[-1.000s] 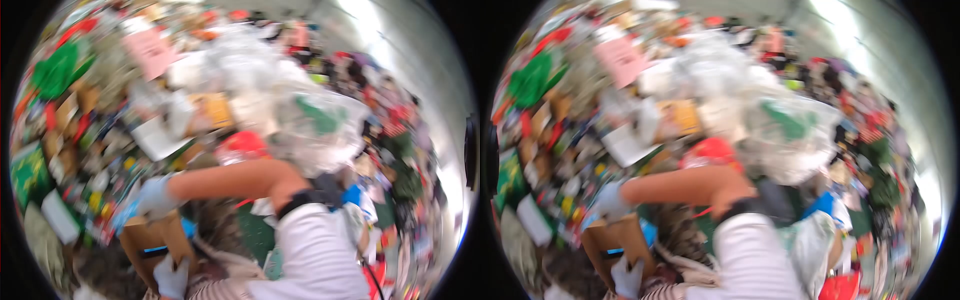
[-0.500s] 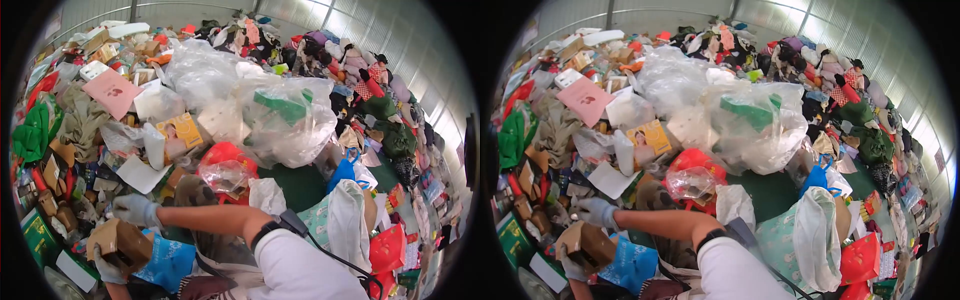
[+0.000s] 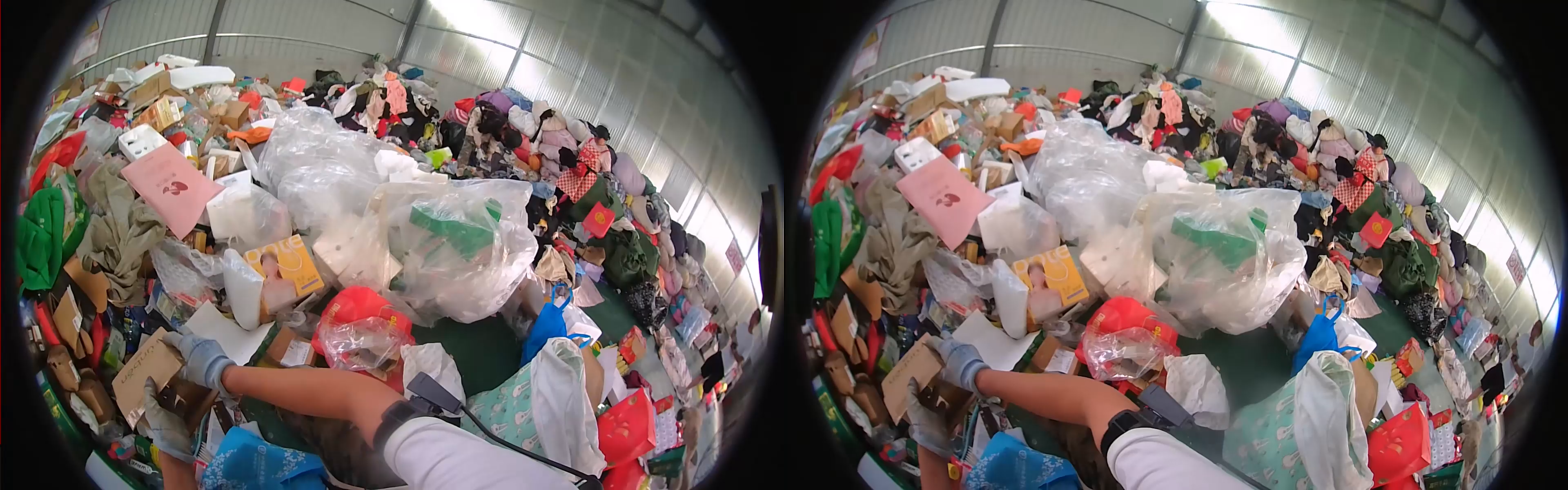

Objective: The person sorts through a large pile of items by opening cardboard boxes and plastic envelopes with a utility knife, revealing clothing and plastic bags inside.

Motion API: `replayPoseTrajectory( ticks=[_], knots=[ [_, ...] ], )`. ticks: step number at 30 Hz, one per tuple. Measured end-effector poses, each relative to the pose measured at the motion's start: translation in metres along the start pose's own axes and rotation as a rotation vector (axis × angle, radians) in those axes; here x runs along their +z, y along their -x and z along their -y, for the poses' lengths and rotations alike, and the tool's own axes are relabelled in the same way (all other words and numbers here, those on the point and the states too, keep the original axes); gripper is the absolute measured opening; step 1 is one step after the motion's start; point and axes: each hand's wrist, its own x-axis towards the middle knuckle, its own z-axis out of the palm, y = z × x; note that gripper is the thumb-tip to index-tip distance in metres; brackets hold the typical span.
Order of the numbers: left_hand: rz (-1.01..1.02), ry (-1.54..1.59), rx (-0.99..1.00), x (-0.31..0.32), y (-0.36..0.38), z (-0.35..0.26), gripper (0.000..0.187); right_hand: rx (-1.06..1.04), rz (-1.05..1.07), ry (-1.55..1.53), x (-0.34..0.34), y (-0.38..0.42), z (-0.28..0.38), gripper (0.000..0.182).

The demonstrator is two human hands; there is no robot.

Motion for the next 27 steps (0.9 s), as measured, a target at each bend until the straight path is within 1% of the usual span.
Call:
replayPoseTrajectory(
  ticks=[1,2,3,5,6,7,9,10,11,13,14,15,16,17,18,19,21,22,23,24,25,26,27],
  knots=[
    [0.026,-0.017,0.022,0.008,0.002,-0.004,0.044,-0.015,-0.073,-0.104,0.011,-0.013,-0.010,0.059],
    [0.042,-0.117,0.068,0.018,0.008,-0.008,0.042,-0.028,-0.147,-0.208,0.021,-0.021,-0.020,0.051],
    [0.033,-0.125,0.050,0.029,0.015,-0.012,0.042,-0.010,-0.142,-0.218,0.018,-0.023,-0.018,0.051],
    [0.150,-0.189,0.230,0.048,0.028,-0.020,0.043,0.015,-0.169,-0.386,0.003,-0.027,-0.005,0.042],
    [0.006,-0.194,0.254,0.060,0.036,-0.023,0.036,-0.007,-0.264,-0.496,0.007,-0.032,-0.009,0.039],
    [0.010,-0.209,0.250,0.055,0.032,-0.024,0.036,-0.001,-0.274,-0.506,0.009,-0.033,-0.012,0.039],
    [0.203,-0.163,0.075,0.043,0.028,-0.026,0.030,0.073,-0.133,-0.411,0.009,-0.032,-0.011,0.046],
    [0.340,-0.112,-0.164,0.043,0.040,-0.034,0.024,0.100,-0.063,-0.360,-0.001,-0.023,-0.001,0.057],
    [0.334,-0.112,-0.165,0.037,0.036,-0.030,0.024,0.100,-0.058,-0.364,0.005,-0.020,-0.004,0.057],
    [0.337,-0.173,-0.174,0.016,0.016,-0.015,0.019,0.105,-0.169,-0.114,0.015,-0.013,-0.005,0.065],
    [0.328,-0.250,-0.054,0.008,0.012,-0.008,0.026,0.112,-0.050,-0.167,0.008,-0.010,-0.004,0.066],
    [0.308,-0.331,0.065,0.010,0.012,-0.003,0.037,0.109,-0.050,-0.167,0.010,-0.008,-0.005,0.066],
    [0.316,-0.303,0.103,0.048,0.036,-0.016,0.040,0.172,0.058,-0.285,0.016,-0.009,-0.007,0.072],
    [0.324,-0.274,0.138,0.068,0.049,-0.022,0.043,0.239,0.169,-0.402,0.022,-0.010,-0.010,0.079],
    [0.337,-0.290,0.155,0.062,0.042,-0.022,0.049,0.198,0.156,-0.463,0.029,-0.014,-0.012,0.077],
    [0.338,-0.291,0.154,0.057,0.038,-0.024,0.049,0.199,0.155,-0.463,0.033,-0.015,-0.015,0.077],
    [0.412,-0.293,0.221,0.052,0.033,-0.027,0.041,0.005,0.217,-0.518,0.036,-0.020,-0.017,0.072],
    [0.418,-0.294,0.221,0.054,0.038,-0.032,0.041,-0.005,0.157,-0.477,0.038,-0.020,-0.015,0.065],
    [0.399,-0.427,0.276,0.058,0.046,-0.039,0.038,-0.003,0.147,-0.471,0.054,-0.025,-0.018,0.065],
    [0.391,-0.558,0.332,0.066,0.048,-0.040,0.034,-0.012,0.087,-0.431,0.075,-0.035,-0.024,0.062],
    [0.376,-0.687,0.546,0.049,0.026,-0.033,0.034,-0.011,0.001,-0.380,0.072,-0.043,-0.037,0.060],
    [0.322,-0.859,0.611,0.039,0.013,-0.031,0.036,0.092,0.078,-0.344,0.037,-0.035,-0.022,0.058],
    [0.279,-1.123,0.653,0.021,0.002,-0.037,0.041,0.150,-0.090,-0.317,0.081,-0.053,-0.047,0.056]
  ],
)
